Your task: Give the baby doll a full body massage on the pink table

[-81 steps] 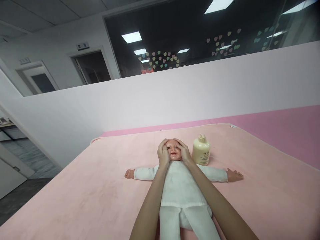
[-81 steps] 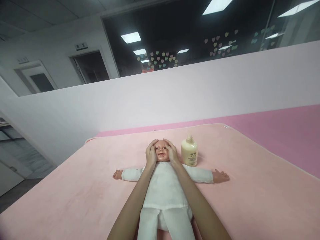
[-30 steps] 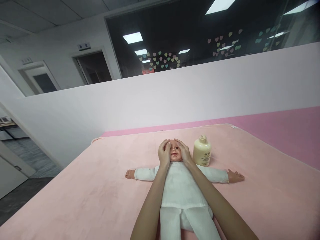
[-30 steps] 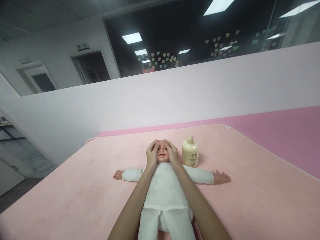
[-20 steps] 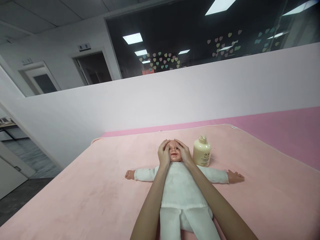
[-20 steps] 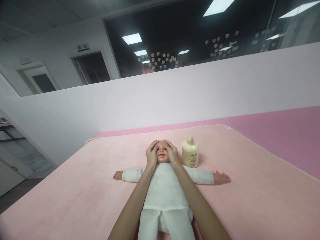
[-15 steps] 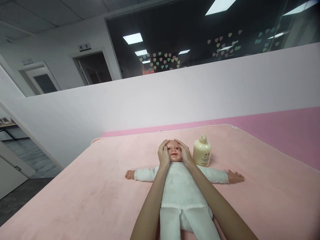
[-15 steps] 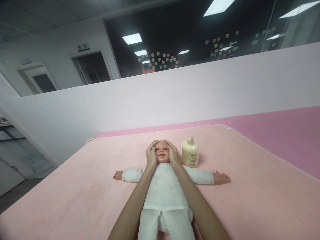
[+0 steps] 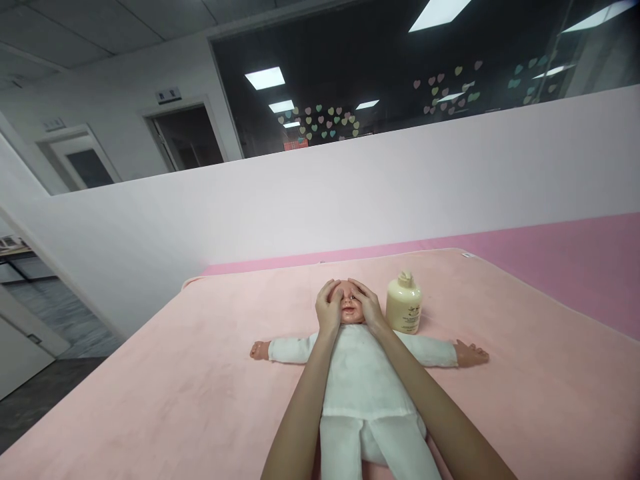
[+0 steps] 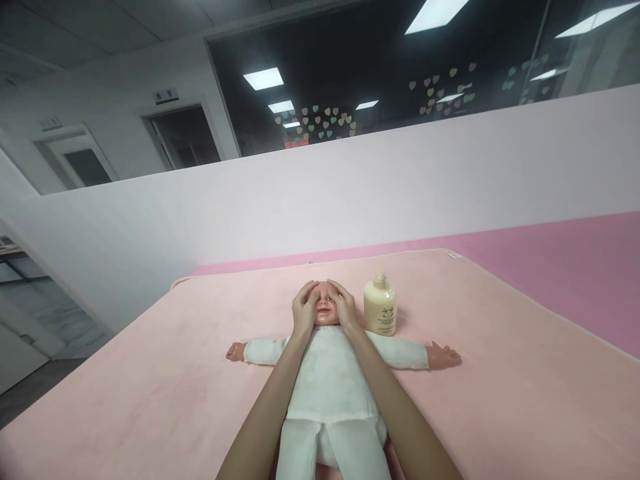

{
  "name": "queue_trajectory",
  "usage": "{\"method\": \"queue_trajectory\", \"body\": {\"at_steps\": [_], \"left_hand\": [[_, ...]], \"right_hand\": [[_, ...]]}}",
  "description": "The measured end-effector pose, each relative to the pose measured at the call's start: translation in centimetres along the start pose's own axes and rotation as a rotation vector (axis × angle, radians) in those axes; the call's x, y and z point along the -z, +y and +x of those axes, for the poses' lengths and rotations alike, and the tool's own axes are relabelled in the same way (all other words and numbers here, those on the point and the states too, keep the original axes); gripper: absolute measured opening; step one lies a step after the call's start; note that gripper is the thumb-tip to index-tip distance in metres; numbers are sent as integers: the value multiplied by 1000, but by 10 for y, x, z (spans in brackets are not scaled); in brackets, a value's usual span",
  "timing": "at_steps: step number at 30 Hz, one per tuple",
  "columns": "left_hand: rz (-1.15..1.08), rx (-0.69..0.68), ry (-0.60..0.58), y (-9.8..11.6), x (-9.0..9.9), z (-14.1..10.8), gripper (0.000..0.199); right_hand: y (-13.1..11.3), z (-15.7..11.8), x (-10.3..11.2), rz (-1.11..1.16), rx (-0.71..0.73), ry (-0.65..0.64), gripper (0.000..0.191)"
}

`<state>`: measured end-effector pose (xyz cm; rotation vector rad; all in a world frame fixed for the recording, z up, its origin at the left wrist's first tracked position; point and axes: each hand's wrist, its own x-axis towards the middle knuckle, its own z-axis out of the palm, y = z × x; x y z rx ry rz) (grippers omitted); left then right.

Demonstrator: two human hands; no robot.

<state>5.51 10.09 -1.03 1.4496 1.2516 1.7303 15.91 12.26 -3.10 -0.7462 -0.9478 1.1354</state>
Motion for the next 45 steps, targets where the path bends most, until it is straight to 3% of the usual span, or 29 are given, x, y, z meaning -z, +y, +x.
{"method": "queue_trajectory", "body": {"at_steps": [10,17,22,31,35,45], "left_hand": [[25,-11,29,-3,1,2,35],[-9,3,22,1,-1,0,25],[-14,11,20,1,-1,0,25],[5,-1,41,-3,1,2,35],[1,-2,45,-3,0,2,30],[11,8,31,5,-1,-2,26]], "right_hand": [[8,5,2,66,4,13,35],[-1,-1,0,-24,19,7,37],[-3,-4,0,-18,5,-1,43],[4,2,2,58,-22,-3,37],[7,4,4,50,1,-8,36],[-7,-4,-1,-10,-8,-4,43]]}}
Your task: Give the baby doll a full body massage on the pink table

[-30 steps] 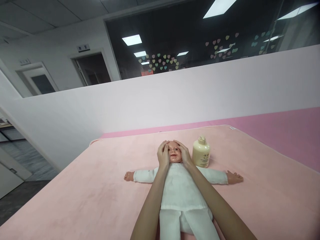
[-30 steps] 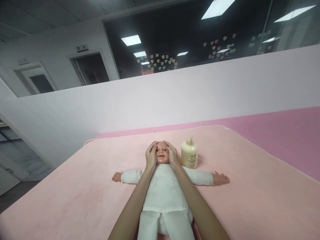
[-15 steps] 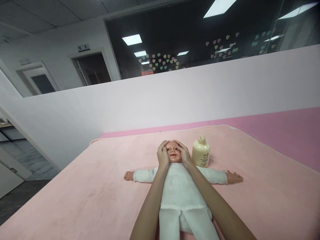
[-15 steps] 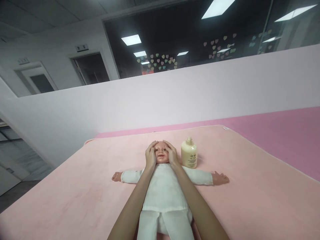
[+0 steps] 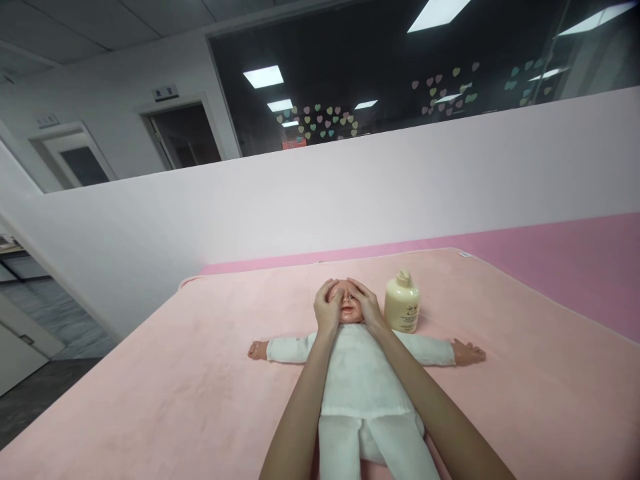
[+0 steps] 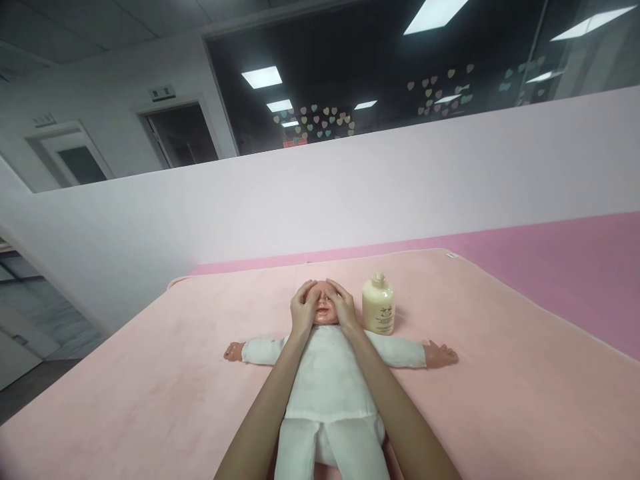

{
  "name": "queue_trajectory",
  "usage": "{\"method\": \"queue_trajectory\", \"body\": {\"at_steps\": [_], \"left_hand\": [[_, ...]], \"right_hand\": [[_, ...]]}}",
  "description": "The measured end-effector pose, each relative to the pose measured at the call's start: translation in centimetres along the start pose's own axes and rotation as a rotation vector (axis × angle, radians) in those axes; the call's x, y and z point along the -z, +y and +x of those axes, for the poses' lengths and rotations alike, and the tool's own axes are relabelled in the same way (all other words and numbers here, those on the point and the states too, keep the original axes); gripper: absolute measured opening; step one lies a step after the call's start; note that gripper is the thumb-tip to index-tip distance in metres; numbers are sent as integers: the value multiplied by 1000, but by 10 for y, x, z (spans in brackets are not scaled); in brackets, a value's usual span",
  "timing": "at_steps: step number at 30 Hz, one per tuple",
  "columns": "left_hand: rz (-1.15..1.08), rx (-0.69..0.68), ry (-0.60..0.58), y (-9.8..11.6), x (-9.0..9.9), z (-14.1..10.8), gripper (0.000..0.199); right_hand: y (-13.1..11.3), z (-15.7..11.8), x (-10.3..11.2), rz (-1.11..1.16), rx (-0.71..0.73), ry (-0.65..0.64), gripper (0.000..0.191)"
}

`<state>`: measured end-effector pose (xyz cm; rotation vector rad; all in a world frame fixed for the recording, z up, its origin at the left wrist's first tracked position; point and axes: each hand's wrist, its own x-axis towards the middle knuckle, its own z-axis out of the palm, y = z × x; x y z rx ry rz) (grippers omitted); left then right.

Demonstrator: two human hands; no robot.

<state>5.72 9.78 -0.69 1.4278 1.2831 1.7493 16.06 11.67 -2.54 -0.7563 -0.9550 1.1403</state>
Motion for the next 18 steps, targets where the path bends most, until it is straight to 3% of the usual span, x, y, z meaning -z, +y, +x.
{"method": "queue_trajectory", "body": {"at_steps": [18], "left_hand": [[-38,29,14,-6,0,4,28]], "right_hand": [[15,10,5,98,-31,-10,38]]}}
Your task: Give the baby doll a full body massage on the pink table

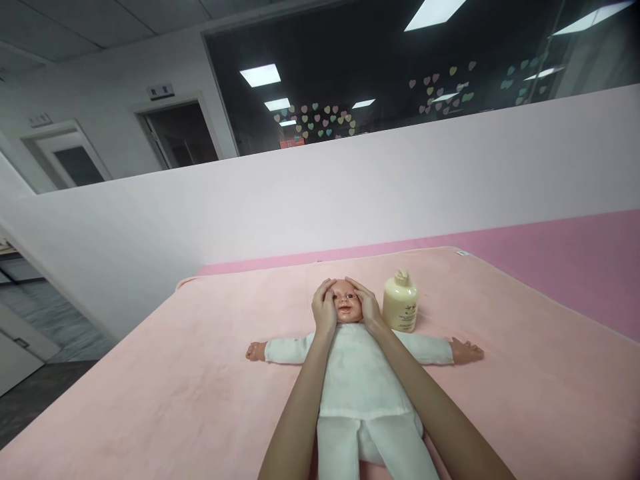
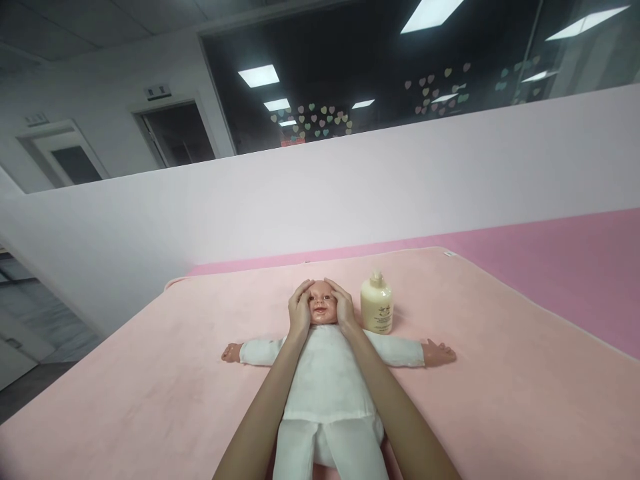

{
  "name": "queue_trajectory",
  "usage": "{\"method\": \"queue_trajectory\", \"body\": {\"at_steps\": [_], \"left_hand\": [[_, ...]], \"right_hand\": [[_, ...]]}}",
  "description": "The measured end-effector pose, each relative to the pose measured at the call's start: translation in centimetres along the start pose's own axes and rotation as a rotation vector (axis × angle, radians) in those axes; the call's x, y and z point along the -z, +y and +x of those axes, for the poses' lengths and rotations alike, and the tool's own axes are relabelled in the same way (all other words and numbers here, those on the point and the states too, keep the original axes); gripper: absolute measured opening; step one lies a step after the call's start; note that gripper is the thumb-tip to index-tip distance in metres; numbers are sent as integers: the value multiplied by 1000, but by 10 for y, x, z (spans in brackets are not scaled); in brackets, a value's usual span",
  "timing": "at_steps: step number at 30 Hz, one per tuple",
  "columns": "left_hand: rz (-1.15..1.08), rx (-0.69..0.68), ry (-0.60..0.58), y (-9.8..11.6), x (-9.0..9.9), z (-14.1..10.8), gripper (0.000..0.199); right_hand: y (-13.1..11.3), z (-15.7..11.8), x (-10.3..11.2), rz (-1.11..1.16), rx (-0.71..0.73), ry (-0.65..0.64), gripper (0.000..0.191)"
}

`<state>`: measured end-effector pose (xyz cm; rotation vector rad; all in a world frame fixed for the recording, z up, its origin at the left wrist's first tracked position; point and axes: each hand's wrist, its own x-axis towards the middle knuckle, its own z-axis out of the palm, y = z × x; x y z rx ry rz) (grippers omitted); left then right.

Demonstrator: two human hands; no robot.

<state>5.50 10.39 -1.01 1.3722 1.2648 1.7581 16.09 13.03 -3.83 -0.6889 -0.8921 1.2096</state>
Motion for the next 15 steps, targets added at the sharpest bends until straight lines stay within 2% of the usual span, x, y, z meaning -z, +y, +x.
{"method": "queue_trajectory", "body": {"at_steps": [9,15], "left_hand": [[44,-40,-12,2,0,-3,27],[-3,-22,-19,1,0,-1,25]], "right_hand": [[-14,-10,-6,-69,9,3,42],[-6,-6,-3,-48,-2,2,41]]}}
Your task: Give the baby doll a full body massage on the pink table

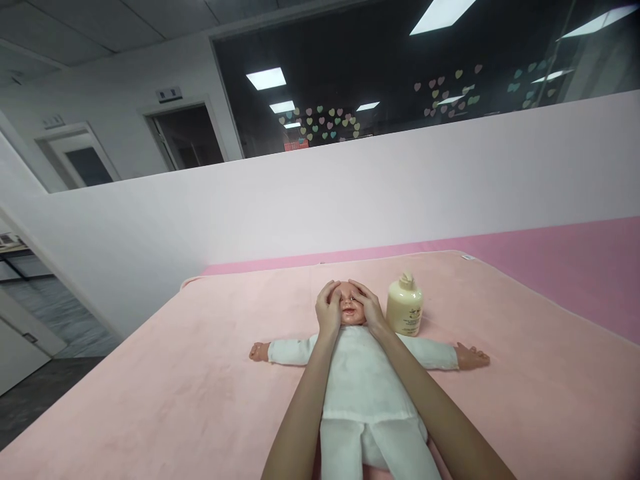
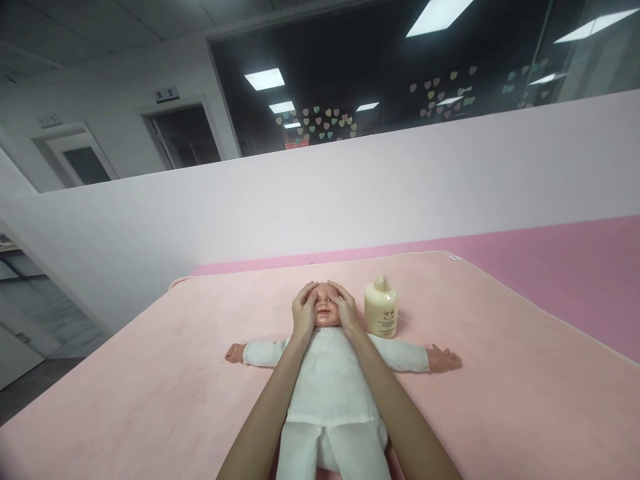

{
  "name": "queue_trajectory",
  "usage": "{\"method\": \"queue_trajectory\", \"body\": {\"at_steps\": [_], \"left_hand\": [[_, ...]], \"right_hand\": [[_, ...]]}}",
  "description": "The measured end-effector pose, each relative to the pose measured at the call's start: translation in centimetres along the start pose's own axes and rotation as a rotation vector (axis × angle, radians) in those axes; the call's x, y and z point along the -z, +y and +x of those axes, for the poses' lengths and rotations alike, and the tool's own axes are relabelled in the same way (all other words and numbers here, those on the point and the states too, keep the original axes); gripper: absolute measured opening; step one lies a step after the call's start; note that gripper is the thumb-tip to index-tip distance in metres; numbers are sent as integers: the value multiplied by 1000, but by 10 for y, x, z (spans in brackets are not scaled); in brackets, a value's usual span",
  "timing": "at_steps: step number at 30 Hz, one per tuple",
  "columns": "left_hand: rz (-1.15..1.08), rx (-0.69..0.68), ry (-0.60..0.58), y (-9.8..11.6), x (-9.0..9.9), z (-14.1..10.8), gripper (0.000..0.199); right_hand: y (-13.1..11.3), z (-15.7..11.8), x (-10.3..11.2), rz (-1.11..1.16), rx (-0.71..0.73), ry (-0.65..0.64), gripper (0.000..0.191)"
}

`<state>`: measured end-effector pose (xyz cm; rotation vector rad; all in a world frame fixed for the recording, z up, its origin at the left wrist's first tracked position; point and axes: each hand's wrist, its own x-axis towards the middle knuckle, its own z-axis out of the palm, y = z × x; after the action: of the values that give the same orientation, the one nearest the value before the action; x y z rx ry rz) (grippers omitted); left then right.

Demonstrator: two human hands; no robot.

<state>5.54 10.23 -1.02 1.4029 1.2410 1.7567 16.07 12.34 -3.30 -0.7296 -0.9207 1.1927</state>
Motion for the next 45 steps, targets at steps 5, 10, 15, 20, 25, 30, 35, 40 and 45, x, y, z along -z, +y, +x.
{"method": "queue_trajectory", "body": {"at_steps": [5,10,15,20,25,30,35,40,45], "left_hand": [[21,11,-1,1,1,-1,28],[40,-2,11,1,1,0,35],[29,0,15,1,0,0,34],[45,-4,6,3,0,-2,28],[48,-23,-10,1,0,-1,28],[25,-6,-15,1,1,0,28],[4,22,-1,1,1,0,28],[-3,29,6,-1,1,1,33],[3,16,21,-3,1,2,38]], "right_hand": [[5,4,2,46,-15,-3,38],[6,5,5,73,-3,-11,37],[2,2,3,66,8,7,34],[1,0,1,-19,30,3,39],[6,4,3,-15,9,5,40],[5,4,2,43,-7,3,36],[4,3,3,60,-1,-6,34],[8,6,6,68,0,-11,37],[9,7,5,59,-2,4,39]]}}
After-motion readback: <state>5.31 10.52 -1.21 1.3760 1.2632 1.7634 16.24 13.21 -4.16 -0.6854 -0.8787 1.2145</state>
